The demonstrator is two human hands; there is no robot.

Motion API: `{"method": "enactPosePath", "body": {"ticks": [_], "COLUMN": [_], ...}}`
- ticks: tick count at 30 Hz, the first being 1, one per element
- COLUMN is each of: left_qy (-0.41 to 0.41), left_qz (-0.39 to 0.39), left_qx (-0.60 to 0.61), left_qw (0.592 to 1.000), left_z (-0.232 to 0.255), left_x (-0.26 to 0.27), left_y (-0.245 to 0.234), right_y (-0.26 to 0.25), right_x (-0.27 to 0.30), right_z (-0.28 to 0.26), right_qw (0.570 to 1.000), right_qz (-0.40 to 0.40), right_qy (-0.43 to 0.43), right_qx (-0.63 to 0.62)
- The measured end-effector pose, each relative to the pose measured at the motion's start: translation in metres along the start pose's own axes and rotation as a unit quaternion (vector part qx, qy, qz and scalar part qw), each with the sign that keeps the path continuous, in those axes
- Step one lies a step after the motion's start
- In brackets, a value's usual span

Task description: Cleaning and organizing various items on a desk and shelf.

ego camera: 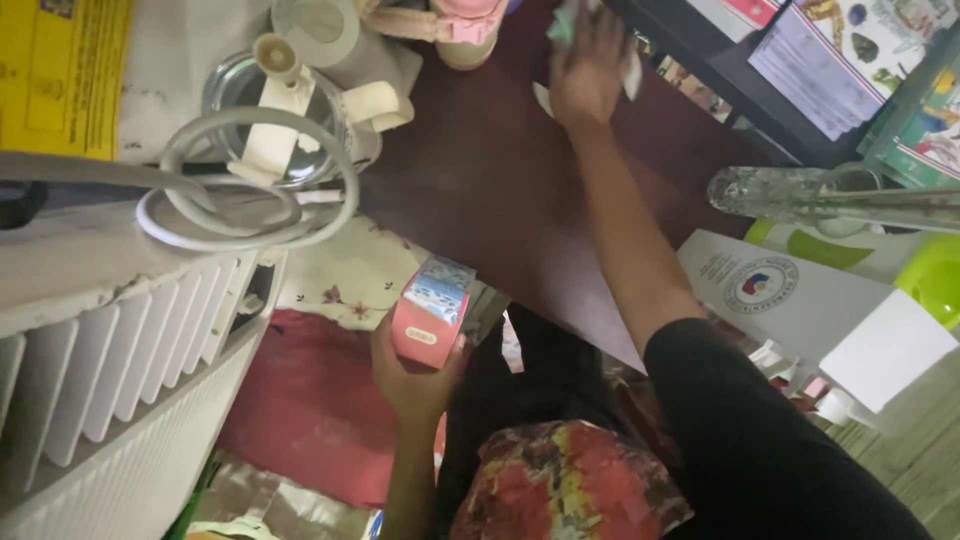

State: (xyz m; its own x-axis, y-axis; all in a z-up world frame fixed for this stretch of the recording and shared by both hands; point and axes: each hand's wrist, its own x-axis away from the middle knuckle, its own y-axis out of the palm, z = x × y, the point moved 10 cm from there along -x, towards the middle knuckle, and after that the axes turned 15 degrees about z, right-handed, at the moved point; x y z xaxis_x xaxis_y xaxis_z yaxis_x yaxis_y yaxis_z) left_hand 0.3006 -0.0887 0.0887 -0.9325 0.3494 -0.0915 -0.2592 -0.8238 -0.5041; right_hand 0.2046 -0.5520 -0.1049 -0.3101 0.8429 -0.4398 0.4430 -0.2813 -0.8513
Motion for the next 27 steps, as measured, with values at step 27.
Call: {"method": "enactPosePath", "body": {"ticks": [27], "left_qy": [-0.003], "left_qz": [0.030], "left_qx": [-0.043], "left_qw": [0.999], "left_z": [-0.034], "left_x": [0.043], "left_y": [-0.035], "right_y": [-0.081], "right_x": [0.182], "right_z": [-0.258], "right_qw": [0.937], "right_qz": [-0.223], "right_qy": [-0.200], "right_qx": [-0.178]}}
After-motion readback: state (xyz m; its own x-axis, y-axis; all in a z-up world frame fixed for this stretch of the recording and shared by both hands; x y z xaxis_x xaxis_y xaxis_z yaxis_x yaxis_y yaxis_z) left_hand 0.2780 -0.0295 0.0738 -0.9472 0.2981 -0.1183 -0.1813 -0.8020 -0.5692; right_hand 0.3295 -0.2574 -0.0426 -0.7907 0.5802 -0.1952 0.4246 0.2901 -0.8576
